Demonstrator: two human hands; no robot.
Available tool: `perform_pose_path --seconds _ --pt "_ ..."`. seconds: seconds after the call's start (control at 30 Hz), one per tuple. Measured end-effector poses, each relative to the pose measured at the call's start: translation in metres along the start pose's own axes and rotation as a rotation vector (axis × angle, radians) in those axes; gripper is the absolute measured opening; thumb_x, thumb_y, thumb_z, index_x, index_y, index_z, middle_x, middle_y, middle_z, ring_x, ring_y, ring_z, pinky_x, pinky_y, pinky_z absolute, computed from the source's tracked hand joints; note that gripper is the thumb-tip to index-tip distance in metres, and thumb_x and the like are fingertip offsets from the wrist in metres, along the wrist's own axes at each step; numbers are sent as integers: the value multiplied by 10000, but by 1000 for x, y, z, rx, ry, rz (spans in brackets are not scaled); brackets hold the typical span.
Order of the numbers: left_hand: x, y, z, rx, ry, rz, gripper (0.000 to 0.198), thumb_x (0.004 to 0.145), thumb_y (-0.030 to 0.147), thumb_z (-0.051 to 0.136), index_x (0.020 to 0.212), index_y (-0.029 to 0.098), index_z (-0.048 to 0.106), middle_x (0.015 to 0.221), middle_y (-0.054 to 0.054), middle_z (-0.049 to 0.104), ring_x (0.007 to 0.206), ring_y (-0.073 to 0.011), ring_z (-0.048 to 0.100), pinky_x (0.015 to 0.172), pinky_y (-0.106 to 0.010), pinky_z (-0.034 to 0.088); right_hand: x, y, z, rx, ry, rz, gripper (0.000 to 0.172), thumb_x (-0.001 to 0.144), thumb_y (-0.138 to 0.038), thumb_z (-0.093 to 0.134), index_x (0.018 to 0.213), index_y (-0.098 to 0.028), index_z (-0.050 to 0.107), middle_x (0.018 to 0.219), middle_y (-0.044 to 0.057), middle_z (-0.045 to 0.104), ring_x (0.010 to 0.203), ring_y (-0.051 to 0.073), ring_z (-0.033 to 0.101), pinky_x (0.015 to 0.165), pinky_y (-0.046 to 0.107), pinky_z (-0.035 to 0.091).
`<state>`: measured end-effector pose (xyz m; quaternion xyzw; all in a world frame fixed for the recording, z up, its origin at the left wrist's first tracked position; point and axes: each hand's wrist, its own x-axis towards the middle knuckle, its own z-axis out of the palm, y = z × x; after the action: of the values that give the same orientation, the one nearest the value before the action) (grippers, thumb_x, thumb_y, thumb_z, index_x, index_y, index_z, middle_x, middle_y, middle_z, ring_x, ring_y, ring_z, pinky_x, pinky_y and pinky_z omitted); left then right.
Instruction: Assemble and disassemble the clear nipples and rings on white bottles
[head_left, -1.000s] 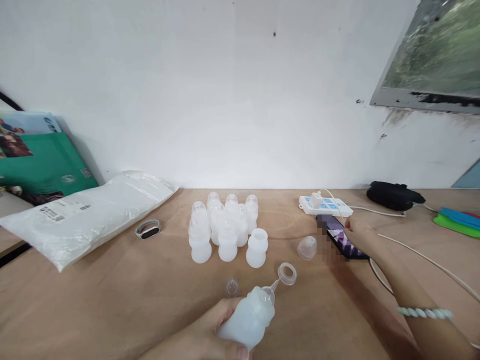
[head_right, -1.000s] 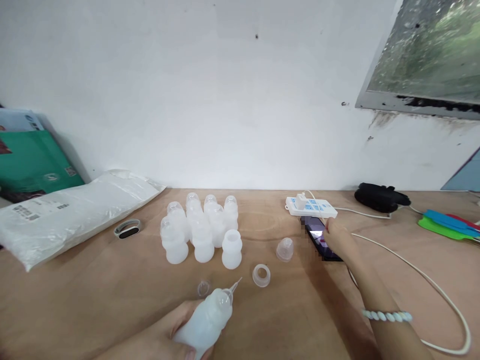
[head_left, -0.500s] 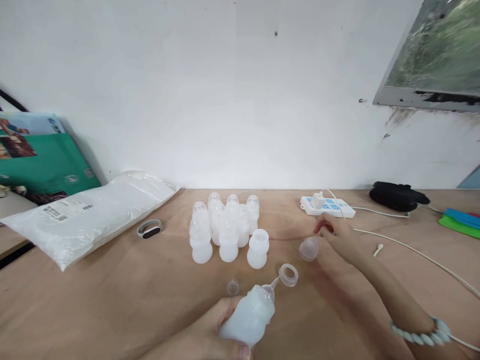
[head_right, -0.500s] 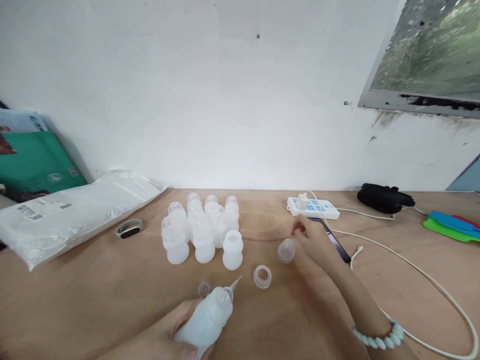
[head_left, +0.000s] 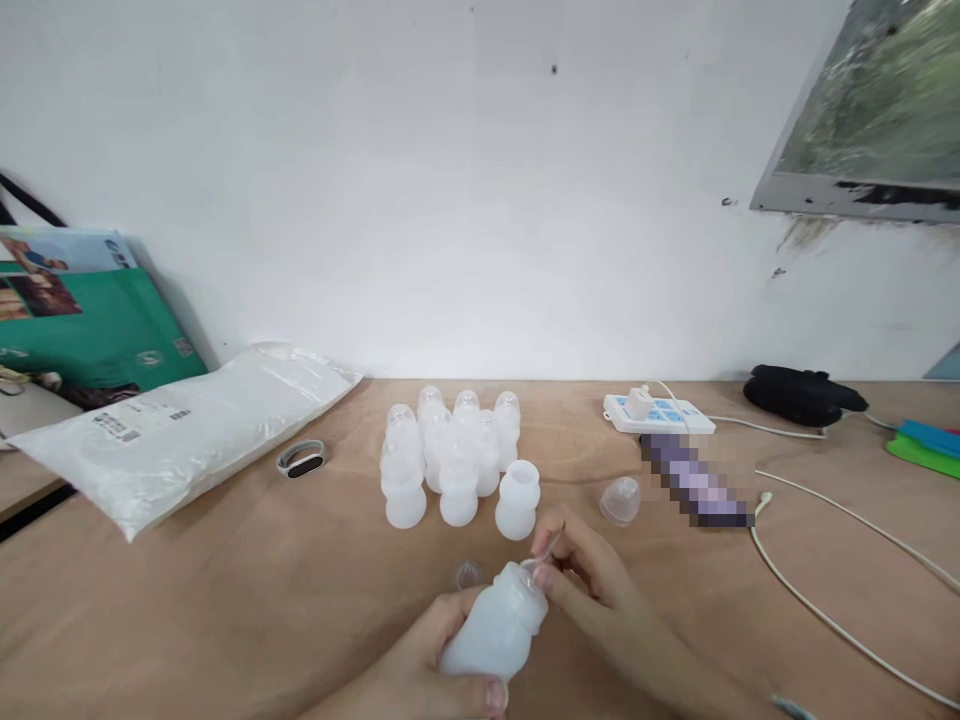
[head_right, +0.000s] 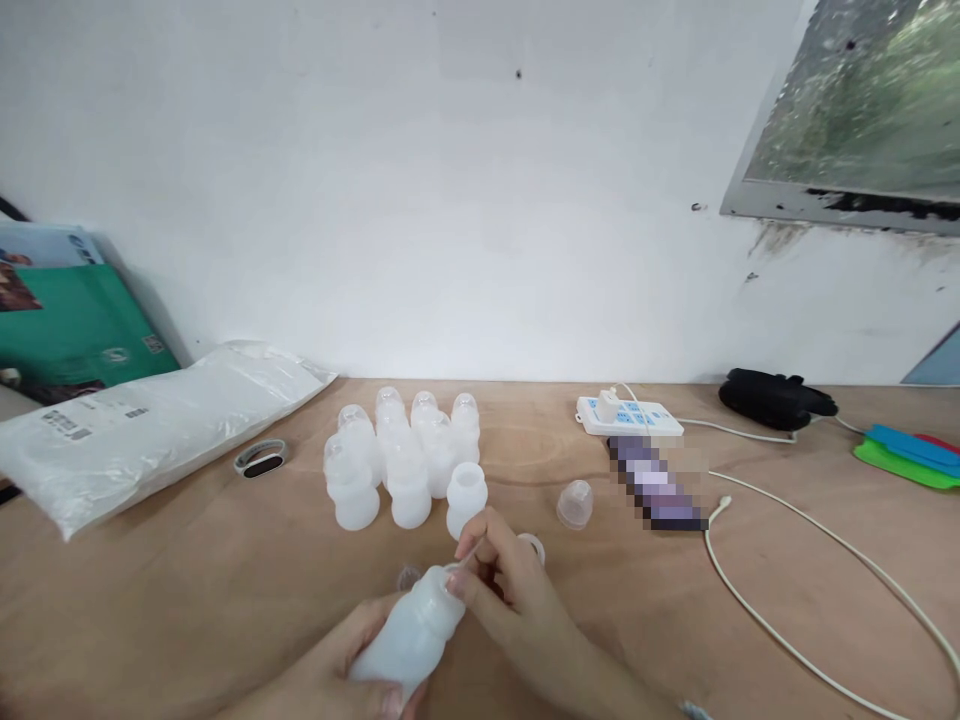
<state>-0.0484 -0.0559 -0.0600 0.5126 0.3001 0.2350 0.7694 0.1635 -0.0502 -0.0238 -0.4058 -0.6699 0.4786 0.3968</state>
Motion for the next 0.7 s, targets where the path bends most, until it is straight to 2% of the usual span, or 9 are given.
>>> perform_pose_path --seconds 0.17,0.23,0.3,0.37,0.43,0.57,0.63,0.7 --pt "-1 8 -2 46 44 -16 725 636 552 830 1174 162 540 746 5 617 579 -117 568 523 -227 477 0 -3 2 68 -67 -84 528 754 -602 714 1086 -240 520 884 14 562 764 161 493 649 268 405" --pt "-2 11 0 74 79 -6 679 631 490 841 1155 173 548 814 6 586 636 -121 555 534 -232 497 0 -2 3 46 -64 -58 587 712 -601 745 1120 -243 523 865 11 572 742 162 496 627 267 401" --pt "-3 14 5 105 92 -12 576 651 394 827 1116 183 563 846 16 550 653 -106 519 539 -217 488 0 0 5 -9 -58 -15 523 724 -591 731 1056 -229 551 778 -8 551 691 152 480 594 261 374" --pt "-3 18 9 125 57 -14 433 675 300 784 1041 181 584 797 34 534 616 -85 480 526 -189 443 -1 1 6 -50 -63 29 416 767 -562 699 944 -213 558 703 -28 511 638 132 449 564 250 342" --pt "-3 23 12 116 -10 -19 334 670 233 742 966 175 598 715 51 527 562 -72 449 501 -171 381 -2 0 7 -35 -94 46 379 791 -545 681 875 -203 540 675 -40 478 610 116 420 546 237 322" --pt "-4 32 7 58 -74 -58 324 603 192 726 912 166 631 662 51 528 528 -74 431 485 -175 310 -4 -2 5 67 -151 -9 412 780 -572 699 896 -199 568 693 -39 488 617 110 434 540 221 341" --pt "-5 33 0 13 -106 -70 326 590 258 749 883 155 650 661 35 535 544 -89 443 489 -184 304 -4 -3 1 37 -182 -103 395 790 -537 720 993 -214 620 806 -2 590 716 139 531 625 241 429" --pt "-6 33 -7 -14 -153 -62 359 591 354 768 867 153 659 664 19 545 568 -111 466 493 -196 315 -4 -5 -5 -35 -227 -220 361 838 -462 710 1129 -261 637 1039 43 661 948 193 598 823 305 483"
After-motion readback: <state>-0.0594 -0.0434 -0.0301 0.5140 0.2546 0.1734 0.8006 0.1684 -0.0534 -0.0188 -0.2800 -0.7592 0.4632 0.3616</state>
